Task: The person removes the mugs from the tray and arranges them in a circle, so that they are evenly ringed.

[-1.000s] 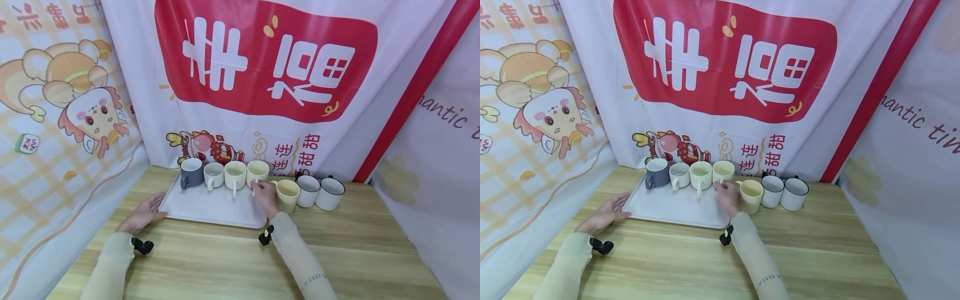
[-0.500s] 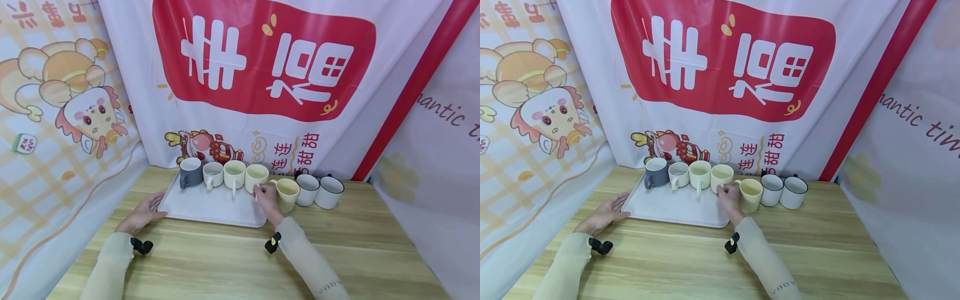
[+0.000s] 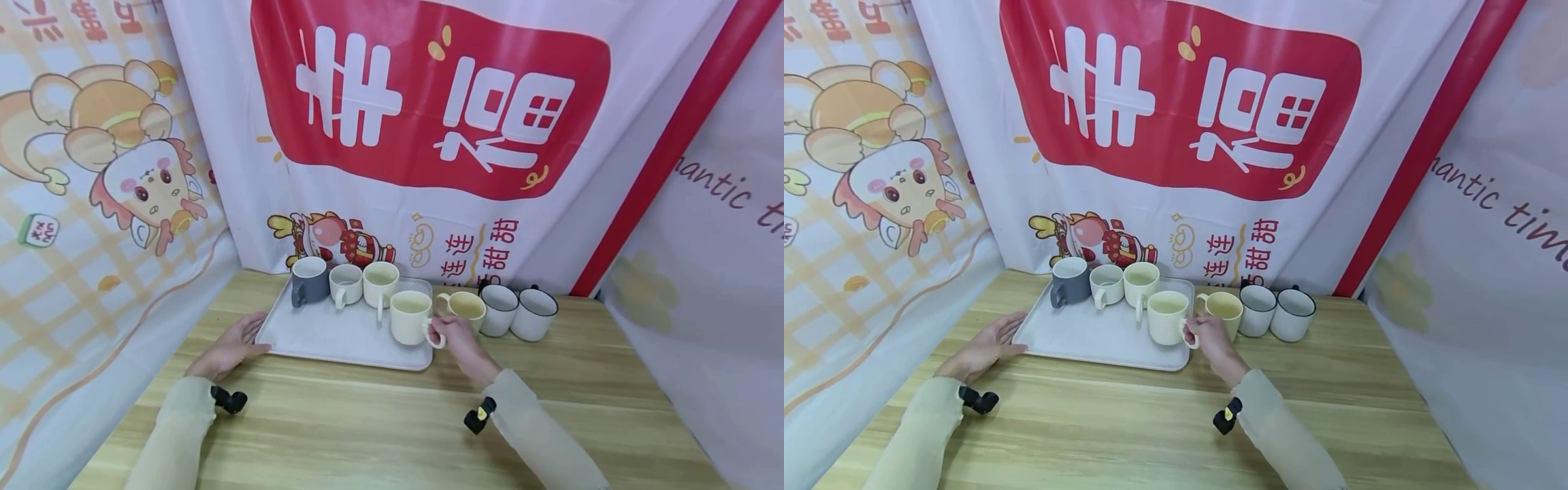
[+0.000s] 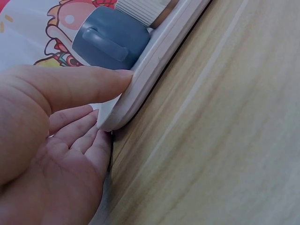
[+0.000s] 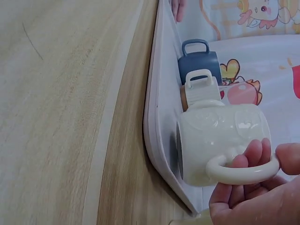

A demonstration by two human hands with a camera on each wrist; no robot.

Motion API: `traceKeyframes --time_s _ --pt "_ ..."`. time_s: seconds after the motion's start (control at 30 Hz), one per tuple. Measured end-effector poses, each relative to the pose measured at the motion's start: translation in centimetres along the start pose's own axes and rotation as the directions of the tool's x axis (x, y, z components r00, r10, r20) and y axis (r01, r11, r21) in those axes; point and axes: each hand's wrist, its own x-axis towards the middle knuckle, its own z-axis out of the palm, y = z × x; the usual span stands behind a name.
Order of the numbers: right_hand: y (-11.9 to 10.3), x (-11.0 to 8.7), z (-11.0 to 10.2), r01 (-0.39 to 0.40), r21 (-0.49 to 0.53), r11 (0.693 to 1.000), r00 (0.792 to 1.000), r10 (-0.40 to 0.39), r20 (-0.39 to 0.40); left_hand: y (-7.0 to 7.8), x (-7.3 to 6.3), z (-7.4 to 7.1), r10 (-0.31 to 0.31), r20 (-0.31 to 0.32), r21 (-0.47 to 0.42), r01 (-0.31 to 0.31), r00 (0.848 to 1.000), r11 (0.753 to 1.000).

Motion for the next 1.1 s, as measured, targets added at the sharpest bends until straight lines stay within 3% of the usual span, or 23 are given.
traceKeyframes --time_s 0.2,0.37,0.53,0.67,0.77,0.87,1.0,1.1 --pt "-0.7 -2.1 -3.5 -0.009 0.035 0.999 0.99 0.004 0.138 -0.1 0.0 0.0 0.008 0.009 -0.007 -0.008 1.0 1.0" --pt "-1.1 -4.2 -7.9 -0.011 0.107 0.994 0.974 -0.013 0.227 -0.2 0.4 0.0 0.003 0.008 -0.004 -0.003 1.0 1.0" --pt "-0.9 -6.6 -13.3 0.038 0.22 0.975 0.933 -0.114 0.343 -0.3 0.4 0.1 -0.008 0.008 0.008 0.008 1.0 1.0" --pt "0.0 -8.3 -18.1 0.117 0.26 0.959 0.9 -0.213 0.381 -0.2 0.4 0.2 0.002 0.009 0.005 -0.002 1.0 1.0" --pt "0.7 -9.3 -21.6 0.195 0.26 0.946 0.885 -0.284 0.368 -0.1 0.3 0.2 0.011 0.011 0.004 -0.011 1.0 1.0" --pt "1.5 -9.8 -24.9 0.241 0.281 0.929 0.886 -0.329 0.326 -0.1 0.2 0.0 0.013 0.01 0.005 -0.013 1.0 1.0" --pt "2.8 -10.3 -28.2 0.252 0.301 0.92 0.926 -0.32 0.202 -0.3 0.1 -0.2 0.011 0.012 0.013 -0.011 1.0 1.0" --pt "3.8 -10.6 -30.0 0.252 0.249 0.935 0.956 -0.28 0.084 -0.3 0.2 -0.1 0.011 0.012 0.012 -0.011 1.0 1.0"
